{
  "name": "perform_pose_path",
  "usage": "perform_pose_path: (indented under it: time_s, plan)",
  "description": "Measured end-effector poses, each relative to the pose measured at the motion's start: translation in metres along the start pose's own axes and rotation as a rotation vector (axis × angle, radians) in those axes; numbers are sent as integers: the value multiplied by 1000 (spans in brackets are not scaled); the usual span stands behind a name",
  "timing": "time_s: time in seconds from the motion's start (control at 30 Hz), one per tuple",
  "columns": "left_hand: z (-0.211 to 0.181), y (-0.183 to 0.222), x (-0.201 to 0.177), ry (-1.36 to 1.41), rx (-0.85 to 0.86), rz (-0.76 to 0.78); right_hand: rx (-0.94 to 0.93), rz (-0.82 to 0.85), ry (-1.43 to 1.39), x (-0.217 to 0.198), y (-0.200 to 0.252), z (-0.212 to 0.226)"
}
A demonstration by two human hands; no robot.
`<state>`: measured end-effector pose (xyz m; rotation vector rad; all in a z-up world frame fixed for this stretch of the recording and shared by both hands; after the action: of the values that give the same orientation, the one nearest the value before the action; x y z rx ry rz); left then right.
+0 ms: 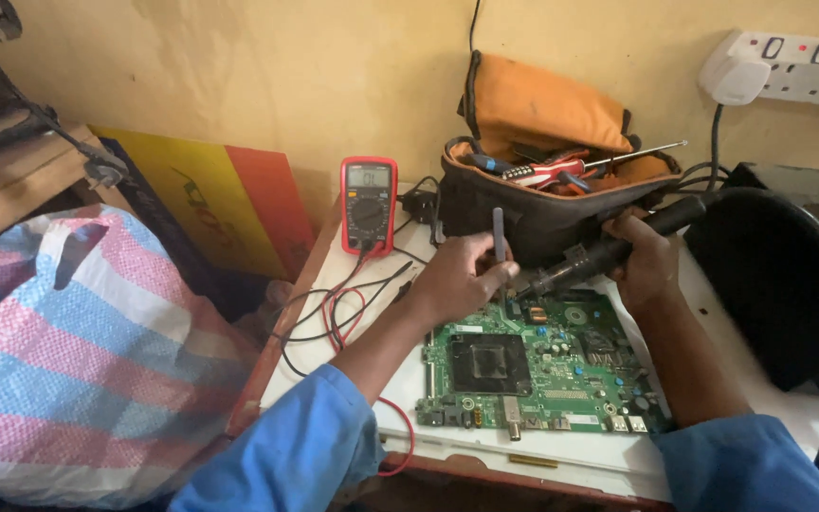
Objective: Using a hot air rework station and tweezers to desolder and remove components from a computer motherboard.
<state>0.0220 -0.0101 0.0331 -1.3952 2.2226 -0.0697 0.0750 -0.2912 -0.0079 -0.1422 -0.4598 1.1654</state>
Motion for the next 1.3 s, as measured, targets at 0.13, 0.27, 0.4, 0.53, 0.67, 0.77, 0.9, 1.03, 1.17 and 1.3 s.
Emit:
perform_pose_path:
  time_s: [0.13, 0.27, 0.4, 0.53, 0.67, 0.77, 0.9, 1.03, 1.17, 1.3]
  plan:
    - [2, -8, 2, -16, 50, -19, -1, -33, 40, -2, -1, -1]
    - [-1, -9, 1, -48, 16, -7, 7, -18, 28, -3, -3, -3]
    - [-7, -11, -1, -52, -14, 22, 28, -49, -50, 6, -1, 4]
    - [-2, -16, -1, -54, -21, 53, -654, 326, 912, -46, -50, -56]
    - [-5, -14, -3, -121, -28, 55, -16, -10, 233, -6, -13, -3]
    - [-3, -14, -3, -125, -23, 50, -15, -19, 175, -3, -11, -2]
    - [-7, -18, -2, -161, 1, 15, 13, -67, 37, -15, -23, -23]
    - [-15, -18, 1, -159, -18, 38, 77, 24, 22, 4, 1, 10]
    - [-12, -18, 2, -107, -29, 22, 15, 66, 21, 5, 4, 15]
    - [-14, -16, 0, -114, -13, 5, -20, 87, 31, 0, -2, 8]
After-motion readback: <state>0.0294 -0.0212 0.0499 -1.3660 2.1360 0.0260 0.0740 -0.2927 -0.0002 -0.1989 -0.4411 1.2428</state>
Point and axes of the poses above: each hand's wrist, its own y-axis away from the middle knuckle, its own x-axis out of the palm, z = x × y, the point moved 3 cm from there along -y, towards the middle knuckle, and after that the axes turned 6 degrees about -x, right-handed, at the moved point
